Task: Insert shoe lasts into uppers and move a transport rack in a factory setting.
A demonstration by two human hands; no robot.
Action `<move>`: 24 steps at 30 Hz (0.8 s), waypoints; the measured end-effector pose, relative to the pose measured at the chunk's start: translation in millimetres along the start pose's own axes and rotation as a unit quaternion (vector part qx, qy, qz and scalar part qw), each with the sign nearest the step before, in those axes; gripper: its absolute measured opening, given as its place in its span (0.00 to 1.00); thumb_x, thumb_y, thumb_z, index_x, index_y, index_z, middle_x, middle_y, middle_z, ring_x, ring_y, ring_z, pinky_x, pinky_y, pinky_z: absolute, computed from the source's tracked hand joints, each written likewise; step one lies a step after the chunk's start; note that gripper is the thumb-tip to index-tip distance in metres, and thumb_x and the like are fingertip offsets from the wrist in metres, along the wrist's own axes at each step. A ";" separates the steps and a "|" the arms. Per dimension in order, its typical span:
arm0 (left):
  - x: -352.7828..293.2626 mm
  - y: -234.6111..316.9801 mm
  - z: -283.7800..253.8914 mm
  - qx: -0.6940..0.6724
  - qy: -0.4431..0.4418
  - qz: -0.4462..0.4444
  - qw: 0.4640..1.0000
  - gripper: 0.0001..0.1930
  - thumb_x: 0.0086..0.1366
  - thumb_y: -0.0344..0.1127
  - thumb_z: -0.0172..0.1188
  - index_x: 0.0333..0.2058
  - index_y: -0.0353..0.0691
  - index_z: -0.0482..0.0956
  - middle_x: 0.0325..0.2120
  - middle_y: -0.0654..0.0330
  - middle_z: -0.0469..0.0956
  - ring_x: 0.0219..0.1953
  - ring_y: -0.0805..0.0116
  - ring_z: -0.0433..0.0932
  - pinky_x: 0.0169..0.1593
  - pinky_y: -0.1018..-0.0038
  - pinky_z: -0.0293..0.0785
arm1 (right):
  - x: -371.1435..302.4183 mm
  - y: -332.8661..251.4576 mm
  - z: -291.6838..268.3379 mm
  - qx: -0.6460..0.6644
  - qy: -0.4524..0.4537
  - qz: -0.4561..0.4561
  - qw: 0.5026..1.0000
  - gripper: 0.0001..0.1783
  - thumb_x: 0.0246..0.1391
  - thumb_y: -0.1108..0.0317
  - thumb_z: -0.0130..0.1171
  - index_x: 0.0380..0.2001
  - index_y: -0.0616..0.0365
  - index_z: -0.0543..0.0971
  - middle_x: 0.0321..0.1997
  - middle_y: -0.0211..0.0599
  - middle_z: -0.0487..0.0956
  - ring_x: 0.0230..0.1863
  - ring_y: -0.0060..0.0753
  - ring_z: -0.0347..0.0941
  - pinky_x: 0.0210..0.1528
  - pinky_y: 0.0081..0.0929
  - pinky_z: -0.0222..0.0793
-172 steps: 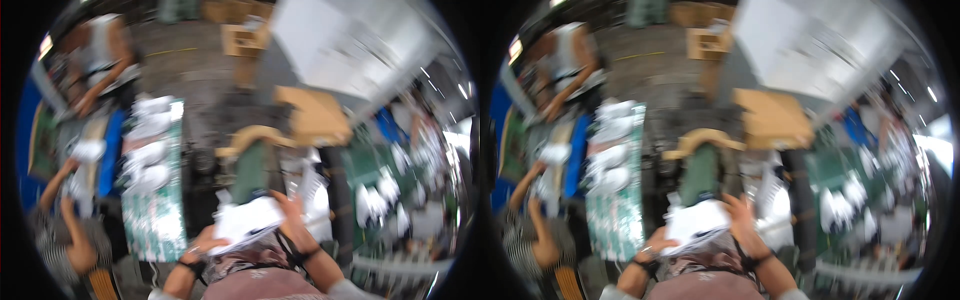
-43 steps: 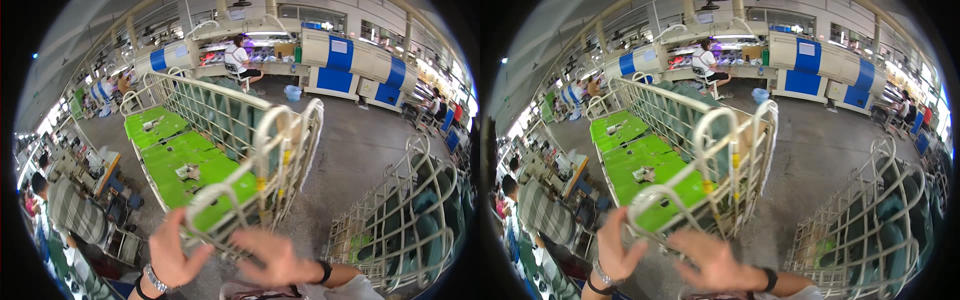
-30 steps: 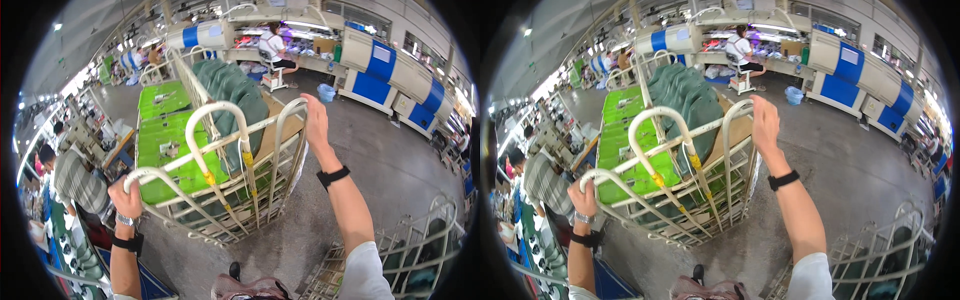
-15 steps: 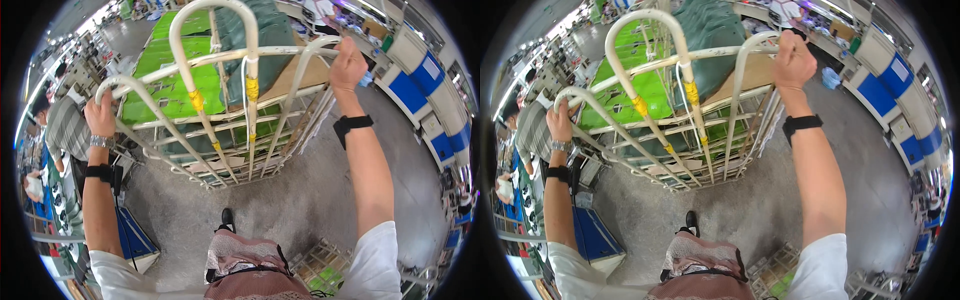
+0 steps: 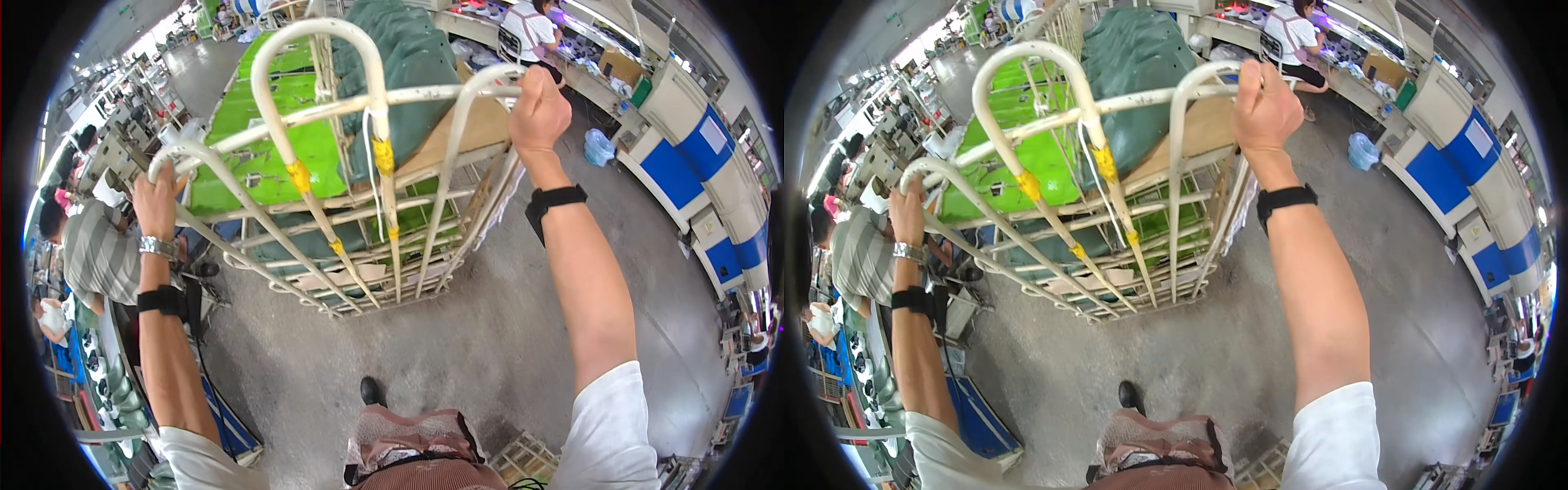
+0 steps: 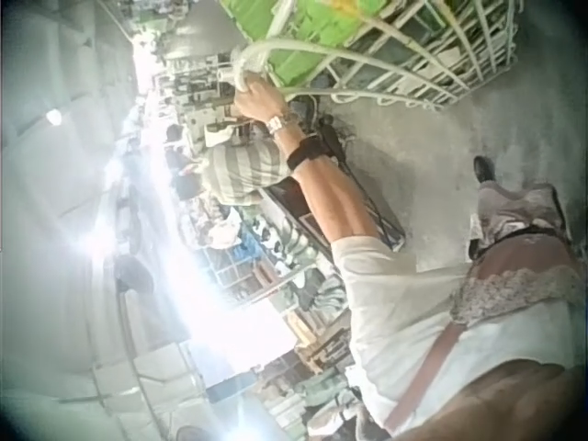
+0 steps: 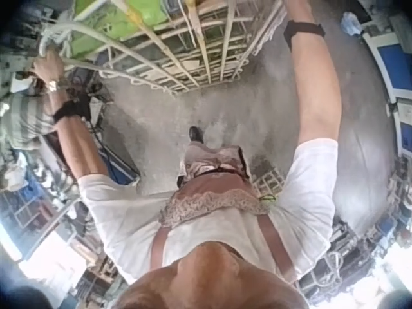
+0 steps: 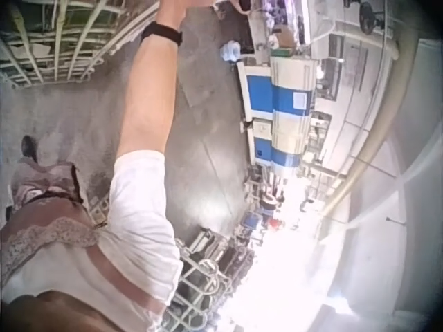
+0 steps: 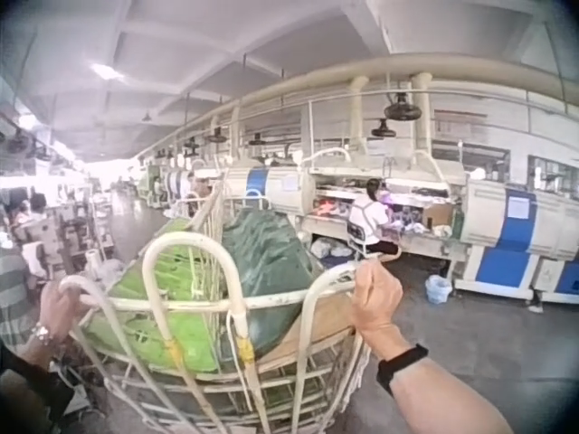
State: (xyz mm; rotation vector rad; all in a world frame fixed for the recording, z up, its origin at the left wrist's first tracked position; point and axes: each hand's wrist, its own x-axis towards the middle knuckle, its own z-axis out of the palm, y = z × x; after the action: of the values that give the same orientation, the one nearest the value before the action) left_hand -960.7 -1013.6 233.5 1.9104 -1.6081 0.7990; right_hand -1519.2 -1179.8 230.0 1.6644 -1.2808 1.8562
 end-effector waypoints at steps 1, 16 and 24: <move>0.3 17.2 3.8 -0.113 0.003 -0.095 0.989 0.14 0.64 0.43 0.59 0.36 0.37 0.82 0.23 0.52 0.79 0.27 0.50 0.77 0.32 0.56 0.70 | -1.9 1.6 3.4 -0.009 0.004 0.002 1.000 0.24 0.64 0.47 0.46 0.24 0.51 0.77 0.22 0.48 0.76 0.25 0.60 0.72 0.28 0.49 0.66; 23.8 77.1 36.9 -0.143 0.027 -0.161 0.976 0.10 0.58 0.38 0.57 0.29 0.36 0.81 0.26 0.44 0.80 0.32 0.41 0.79 0.38 0.53 0.72 | 1.2 64.5 113.8 0.045 -0.024 -0.032 0.998 0.19 0.66 0.60 0.41 0.27 0.57 0.76 0.27 0.46 0.78 0.30 0.55 0.75 0.33 0.43 0.68; 39.6 45.3 16.4 -0.113 0.013 -0.189 0.975 0.13 0.60 0.41 0.58 0.38 0.42 0.85 0.29 0.48 0.83 0.31 0.47 0.82 0.37 0.57 0.77 | 28.4 85.9 211.9 0.052 -0.030 -0.215 0.975 0.12 0.63 0.65 0.46 0.37 0.59 0.77 0.32 0.46 0.77 0.36 0.49 0.76 0.40 0.35 0.72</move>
State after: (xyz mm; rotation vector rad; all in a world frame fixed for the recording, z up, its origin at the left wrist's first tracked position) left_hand -998.6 -1059.8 251.2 1.9434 -1.2049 0.4590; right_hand -1460.9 -1401.2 203.2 1.8849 -0.7689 1.6397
